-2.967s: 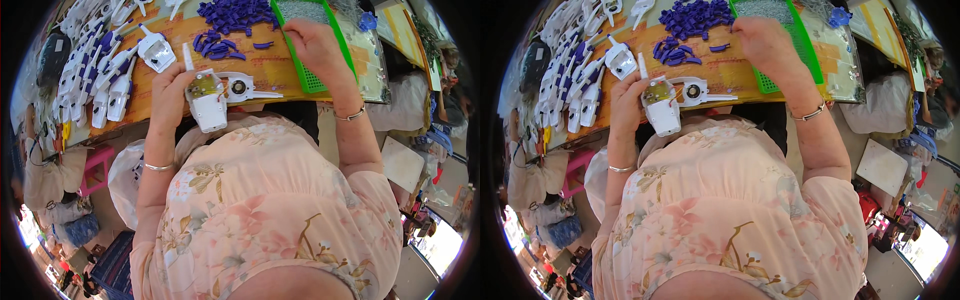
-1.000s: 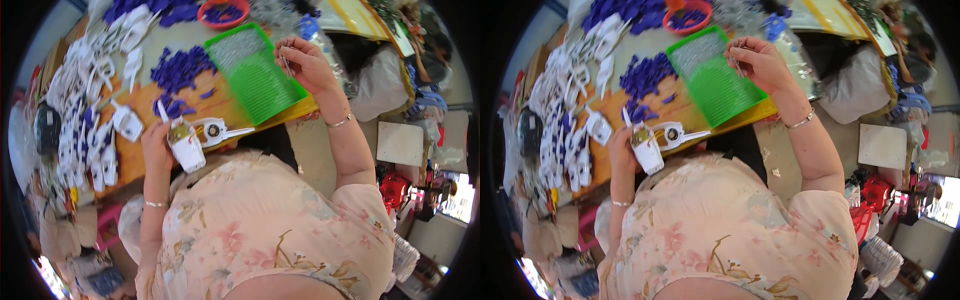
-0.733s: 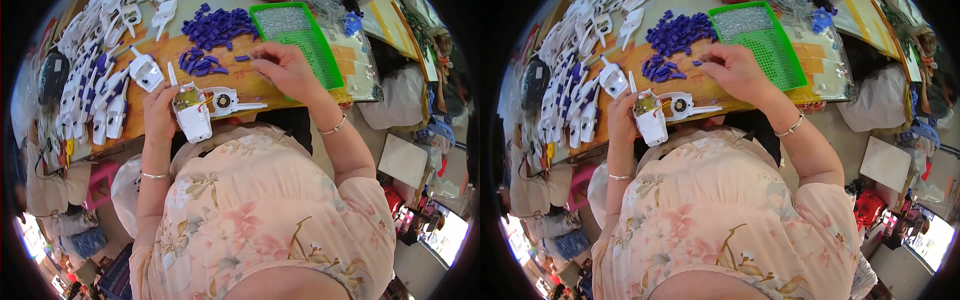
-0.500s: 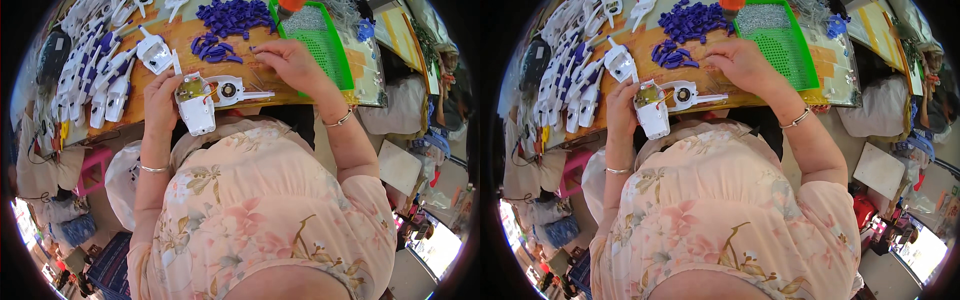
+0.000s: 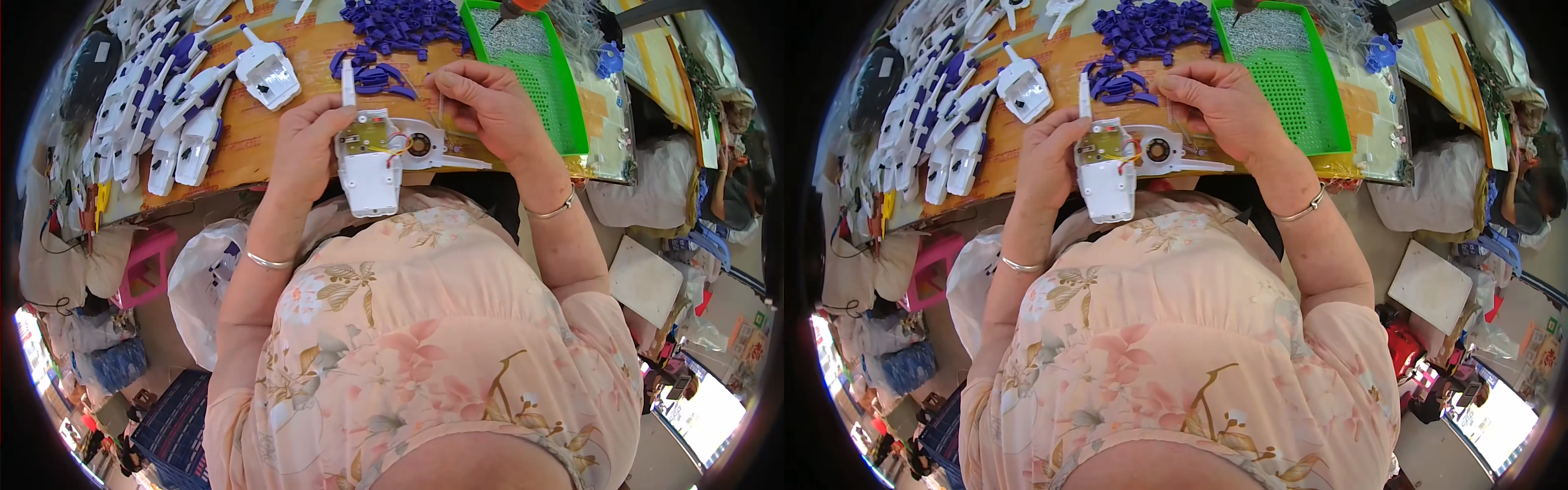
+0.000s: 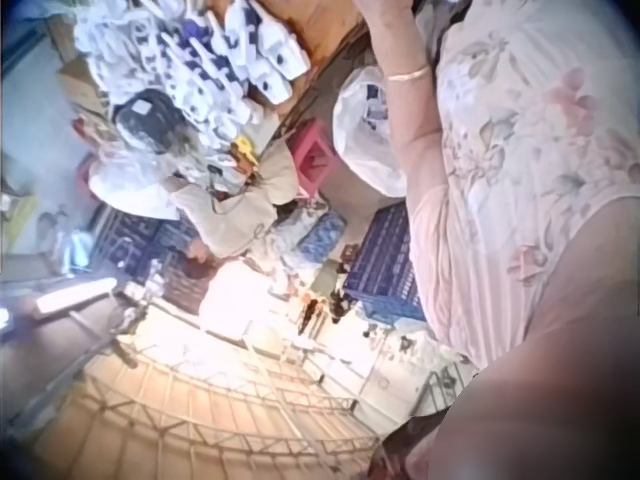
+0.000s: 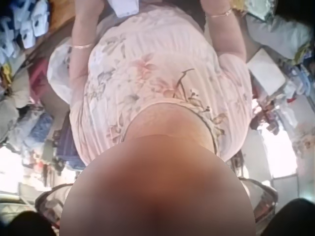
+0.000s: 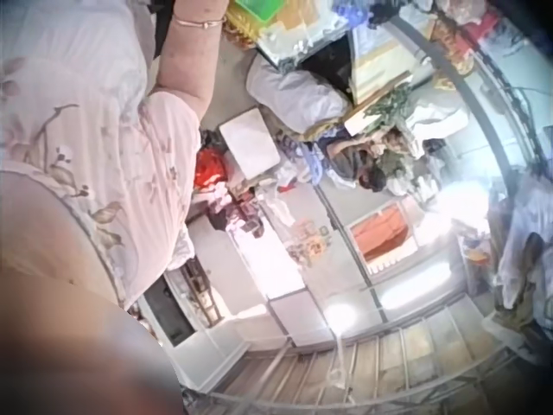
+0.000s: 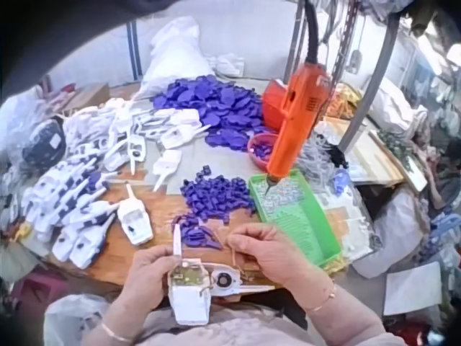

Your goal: Assembling toy walkie-talkies by fitting plastic shells together and using an electric screwdriver to fasten internal components.

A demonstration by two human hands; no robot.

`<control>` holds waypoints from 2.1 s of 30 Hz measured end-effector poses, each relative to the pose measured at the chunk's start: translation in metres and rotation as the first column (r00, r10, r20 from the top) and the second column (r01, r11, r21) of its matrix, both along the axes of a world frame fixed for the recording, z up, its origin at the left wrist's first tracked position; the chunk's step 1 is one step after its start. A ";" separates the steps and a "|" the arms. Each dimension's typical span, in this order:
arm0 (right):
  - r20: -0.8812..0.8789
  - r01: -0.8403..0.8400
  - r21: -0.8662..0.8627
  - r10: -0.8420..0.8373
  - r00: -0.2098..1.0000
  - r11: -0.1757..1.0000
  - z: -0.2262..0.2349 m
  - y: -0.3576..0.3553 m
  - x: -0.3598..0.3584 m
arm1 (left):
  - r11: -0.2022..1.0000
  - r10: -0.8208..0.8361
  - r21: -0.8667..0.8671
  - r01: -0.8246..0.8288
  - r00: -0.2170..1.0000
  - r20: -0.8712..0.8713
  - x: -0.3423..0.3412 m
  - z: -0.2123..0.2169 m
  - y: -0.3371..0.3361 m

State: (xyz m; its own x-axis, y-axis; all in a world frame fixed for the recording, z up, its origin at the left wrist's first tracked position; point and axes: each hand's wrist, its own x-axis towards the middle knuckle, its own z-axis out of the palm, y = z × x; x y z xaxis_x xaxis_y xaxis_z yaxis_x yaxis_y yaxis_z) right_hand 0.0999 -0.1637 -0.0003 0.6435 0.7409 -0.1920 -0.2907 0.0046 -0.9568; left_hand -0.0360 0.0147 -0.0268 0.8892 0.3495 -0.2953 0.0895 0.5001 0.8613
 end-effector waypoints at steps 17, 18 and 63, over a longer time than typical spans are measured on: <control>0.242 -0.055 -0.007 0.055 0.969 0.998 0.004 0.018 -0.022 | 0.979 -0.150 0.145 0.145 0.988 0.023 0.002 -0.004 -0.011; 0.242 -0.056 -0.006 0.056 0.969 0.998 0.003 0.017 -0.020 | 0.981 -0.136 0.142 0.132 0.991 0.017 0.003 -0.004 -0.012; 0.226 -0.163 0.019 0.154 0.962 0.986 0.002 0.040 -0.017 | 0.987 -0.148 0.062 0.150 0.988 -0.032 0.000 0.001 -0.011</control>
